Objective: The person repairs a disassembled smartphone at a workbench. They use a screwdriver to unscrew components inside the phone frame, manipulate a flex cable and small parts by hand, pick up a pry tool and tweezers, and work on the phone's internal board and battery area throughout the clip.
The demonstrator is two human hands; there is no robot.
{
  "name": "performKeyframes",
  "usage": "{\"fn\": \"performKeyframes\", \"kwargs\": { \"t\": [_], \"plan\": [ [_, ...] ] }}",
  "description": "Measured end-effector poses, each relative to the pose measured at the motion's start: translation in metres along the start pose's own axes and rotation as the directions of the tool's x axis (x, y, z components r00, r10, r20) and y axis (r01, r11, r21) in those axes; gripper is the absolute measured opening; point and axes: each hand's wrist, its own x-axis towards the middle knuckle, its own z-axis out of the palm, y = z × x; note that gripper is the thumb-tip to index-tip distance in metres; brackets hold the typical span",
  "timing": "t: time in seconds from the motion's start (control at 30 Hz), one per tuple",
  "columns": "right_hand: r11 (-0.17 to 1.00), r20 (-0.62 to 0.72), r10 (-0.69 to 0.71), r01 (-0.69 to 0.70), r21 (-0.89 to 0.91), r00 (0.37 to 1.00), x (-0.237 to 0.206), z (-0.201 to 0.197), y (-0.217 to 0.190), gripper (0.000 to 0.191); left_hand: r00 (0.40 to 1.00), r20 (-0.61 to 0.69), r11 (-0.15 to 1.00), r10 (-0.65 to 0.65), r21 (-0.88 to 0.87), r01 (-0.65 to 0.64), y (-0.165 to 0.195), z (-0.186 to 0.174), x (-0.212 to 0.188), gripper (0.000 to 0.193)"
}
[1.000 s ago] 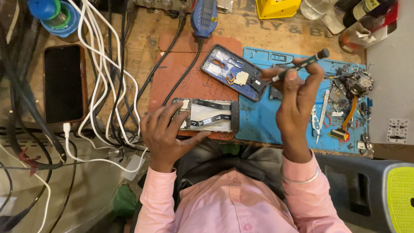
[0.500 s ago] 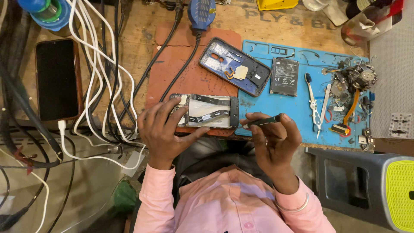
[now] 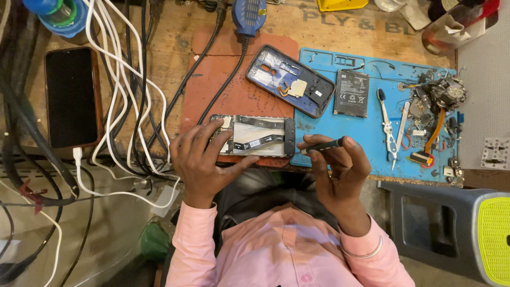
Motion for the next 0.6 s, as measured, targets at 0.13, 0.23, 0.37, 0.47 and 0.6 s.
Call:
{"fn": "performKeyframes", "kwargs": {
  "t": [0.13,0.23,0.37,0.47,0.6],
  "plan": [
    [1.0,0.016,0.015,-0.015,-0.007,1.0,0.0,-0.0006,0.0015,0.075,1.0,0.003,1.0,-0.003,-0.003,0.003,-0.0009,0.0011,0.0,0.058],
    [1.0,0.021,0.019,-0.019,-0.021,1.0,-0.0001,-0.0012,0.0013,0.075,1.0,0.005,1.0,-0.004,0.004,0.004,-0.0017,0.0017,-0.0004,0.058],
    [1.0,0.037,0.013,-0.012,-0.022,0.999,0.0003,-0.001,-0.0003,0.075,1.0,-0.007,1.0,0.008,0.007,-0.008,-0.0029,0.0018,-0.0005,0.058],
    [1.0,0.039,0.001,0.0,-0.029,0.999,0.0016,0.0007,-0.0012,0.074,1.0,-0.005,1.0,0.0,0.004,0.0,-0.0029,0.0012,-0.0007,0.058],
    [0.999,0.038,-0.005,0.007,-0.043,0.999,0.0032,0.0011,-0.0029,0.073,1.0,-0.003,1.0,-0.001,0.001,0.001,-0.0038,0.0,-0.0003,0.058]
  ]
}}
